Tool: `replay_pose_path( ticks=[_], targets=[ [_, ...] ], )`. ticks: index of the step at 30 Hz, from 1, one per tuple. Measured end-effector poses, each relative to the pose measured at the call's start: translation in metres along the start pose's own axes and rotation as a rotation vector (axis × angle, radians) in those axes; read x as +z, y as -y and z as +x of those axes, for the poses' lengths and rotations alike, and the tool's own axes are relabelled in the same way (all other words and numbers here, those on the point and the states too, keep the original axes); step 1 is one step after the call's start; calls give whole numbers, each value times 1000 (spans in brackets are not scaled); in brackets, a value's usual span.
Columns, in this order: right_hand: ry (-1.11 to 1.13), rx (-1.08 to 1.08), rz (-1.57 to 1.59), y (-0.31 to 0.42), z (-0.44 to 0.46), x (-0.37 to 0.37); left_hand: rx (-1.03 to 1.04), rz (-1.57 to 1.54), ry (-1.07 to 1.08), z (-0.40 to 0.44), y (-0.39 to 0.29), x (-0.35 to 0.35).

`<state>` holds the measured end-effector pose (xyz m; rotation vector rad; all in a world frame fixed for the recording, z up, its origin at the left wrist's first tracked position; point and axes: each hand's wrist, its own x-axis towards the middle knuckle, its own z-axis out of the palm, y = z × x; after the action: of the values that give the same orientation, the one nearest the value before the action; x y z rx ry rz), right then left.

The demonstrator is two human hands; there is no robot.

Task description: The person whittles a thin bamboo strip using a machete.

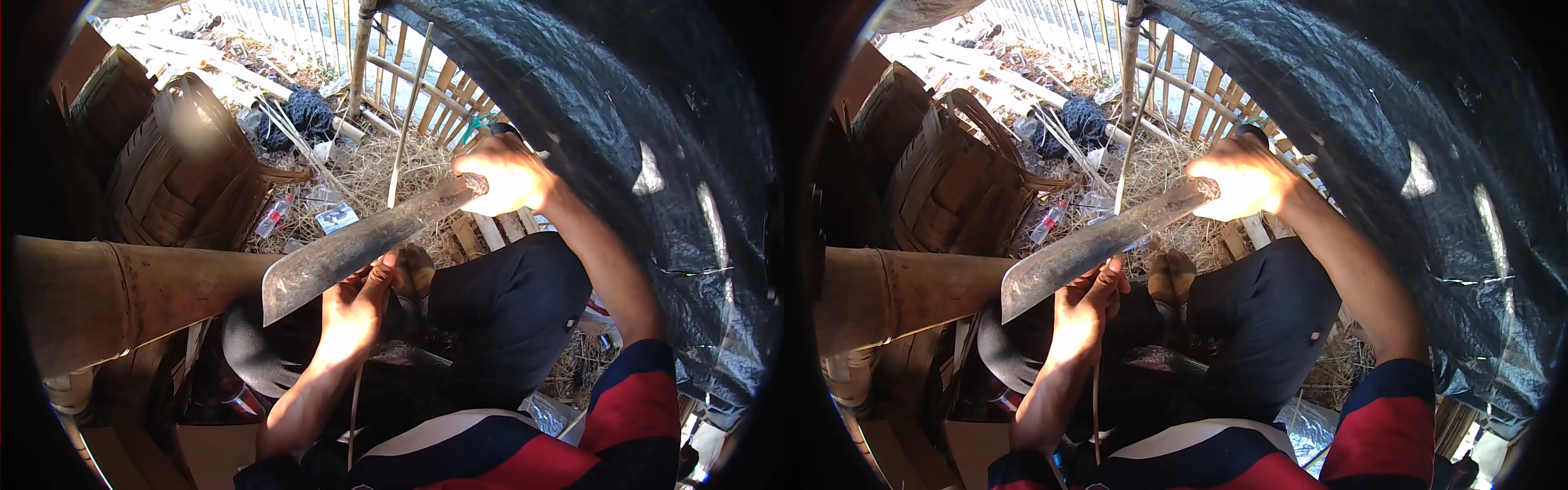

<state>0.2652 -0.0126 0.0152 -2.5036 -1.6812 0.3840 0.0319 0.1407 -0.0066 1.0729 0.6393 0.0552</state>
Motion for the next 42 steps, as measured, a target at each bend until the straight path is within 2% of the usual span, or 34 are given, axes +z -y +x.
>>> replay_pose_path(
  ticks=[2,6,8,9,10,12,13,14,17,18,20,21,22,24,27,29,32,34,36,38,40,41,42],
  targets=[
    [-171,-51,-25,-11,-5,13,-17,1,-14,0,2,2],
    [-166,-75,-112,-12,-6,4,-7,40,31,-1,3,-3],
    [-138,27,-91,-27,-8,1,10,0,40,-5,-5,-2],
    [-145,128,32,-34,-9,1,-4,21,107,-6,-1,-9],
    [-144,129,31,-39,-13,1,-5,19,109,-6,0,-9],
    [-200,458,259,-45,-18,-1,-46,-35,124,-6,2,-8],
    [-350,341,155,-48,-22,8,-60,-30,123,-5,3,-5],
    [-347,344,150,-49,-25,10,-61,-35,127,-4,5,-3],
    [-67,178,216,-32,-19,-3,-42,-96,194,0,9,1],
    [133,233,194,-25,-12,-6,-43,-97,192,1,9,1],
    [-1,-58,144,-20,-8,7,-90,-70,155,0,7,-1],
    [111,-20,68,3,0,-4,-75,-54,143,0,6,1],
    [8,-115,54,14,2,-6,-75,-51,135,0,8,2],
    [68,-114,83,26,14,-10,7,40,159,4,11,3],
    [10,-200,95,24,16,-11,7,-13,156,4,6,6],
    [56,-181,88,26,15,-16,28,-49,173,4,7,7],
    [82,-172,53,34,11,-19,-58,18,212,3,12,5],
    [58,-184,23,36,10,-17,-143,108,142,1,11,8],
    [80,-211,98,35,11,-15,-78,77,108,-1,9,13],
    [109,-212,71,31,16,-15,-153,172,68,0,4,16],
    [89,-238,75,23,16,-10,-104,175,43,2,7,19],
    [-58,-248,77,17,11,-4,-56,175,23,3,9,19],
    [-58,-248,75,15,9,-3,-54,175,23,4,10,18]
  ],
)
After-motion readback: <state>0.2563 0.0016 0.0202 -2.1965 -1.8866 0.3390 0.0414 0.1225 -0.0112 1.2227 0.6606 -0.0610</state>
